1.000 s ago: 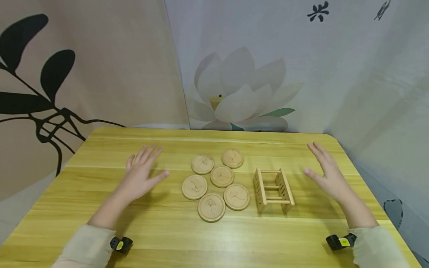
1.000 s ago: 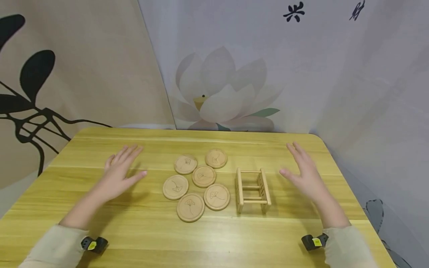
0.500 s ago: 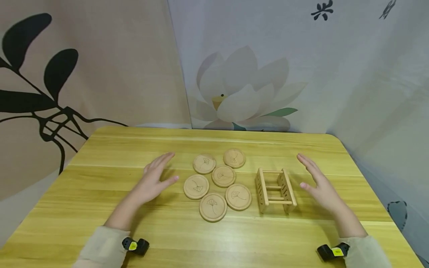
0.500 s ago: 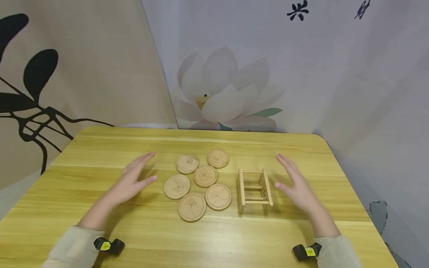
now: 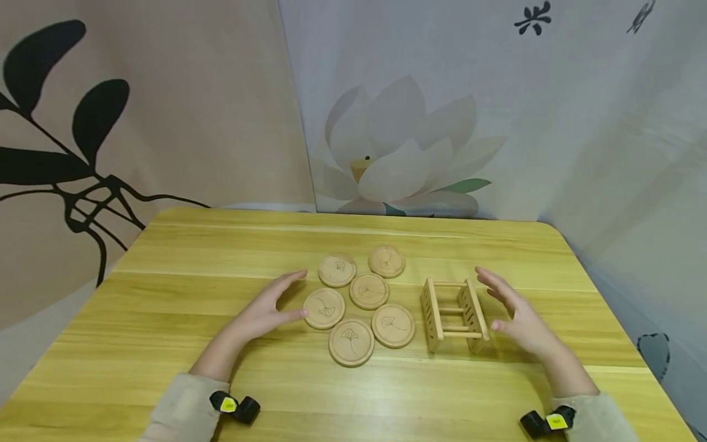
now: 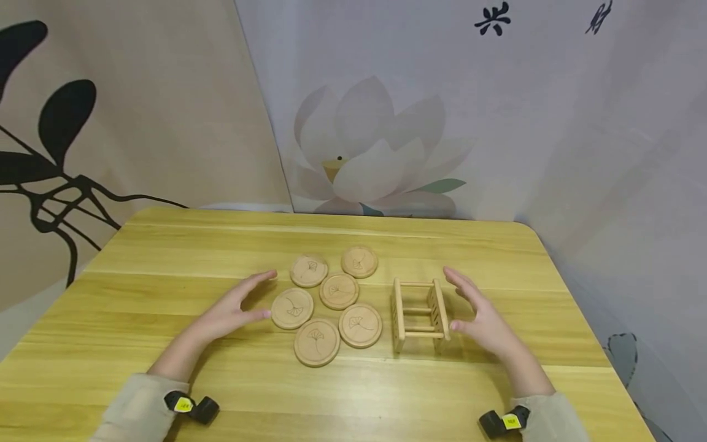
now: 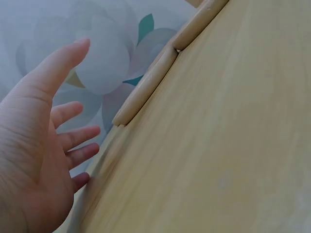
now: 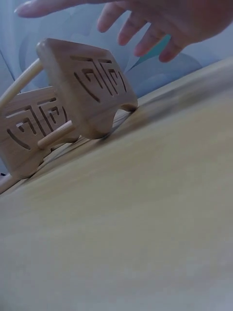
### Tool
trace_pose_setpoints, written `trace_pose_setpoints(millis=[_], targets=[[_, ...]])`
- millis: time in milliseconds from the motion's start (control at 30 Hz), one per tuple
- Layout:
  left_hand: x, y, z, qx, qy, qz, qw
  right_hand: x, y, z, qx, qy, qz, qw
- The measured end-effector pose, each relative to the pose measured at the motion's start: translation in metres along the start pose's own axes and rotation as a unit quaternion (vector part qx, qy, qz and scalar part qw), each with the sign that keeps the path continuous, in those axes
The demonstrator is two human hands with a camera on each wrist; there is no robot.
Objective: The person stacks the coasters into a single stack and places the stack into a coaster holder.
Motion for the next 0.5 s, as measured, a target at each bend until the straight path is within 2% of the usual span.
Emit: trace_pose_setpoints(millis=[333,500], targets=[[-0.002,-0.008,0.004,0.014,0.016,0.018,0.9996,0.005,-0.009,-0.008,-0.042,0.012,0.030,0.9986],[-0.001,-0.008,0.005,0.000,0.018,0.018,0.9997,0.007,-0.012,-0.012,-0.057,-0.020,0.039,0.9974]])
Point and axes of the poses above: each hand's wrist, its own x-axis away from the middle knuckle, its own y-axis out of the back of the hand, z = x × y, the point moved 8 cm from there along -x, towards the middle knuckle, and after that the axes turned 5 degrees about y, right-handed, at the moved point
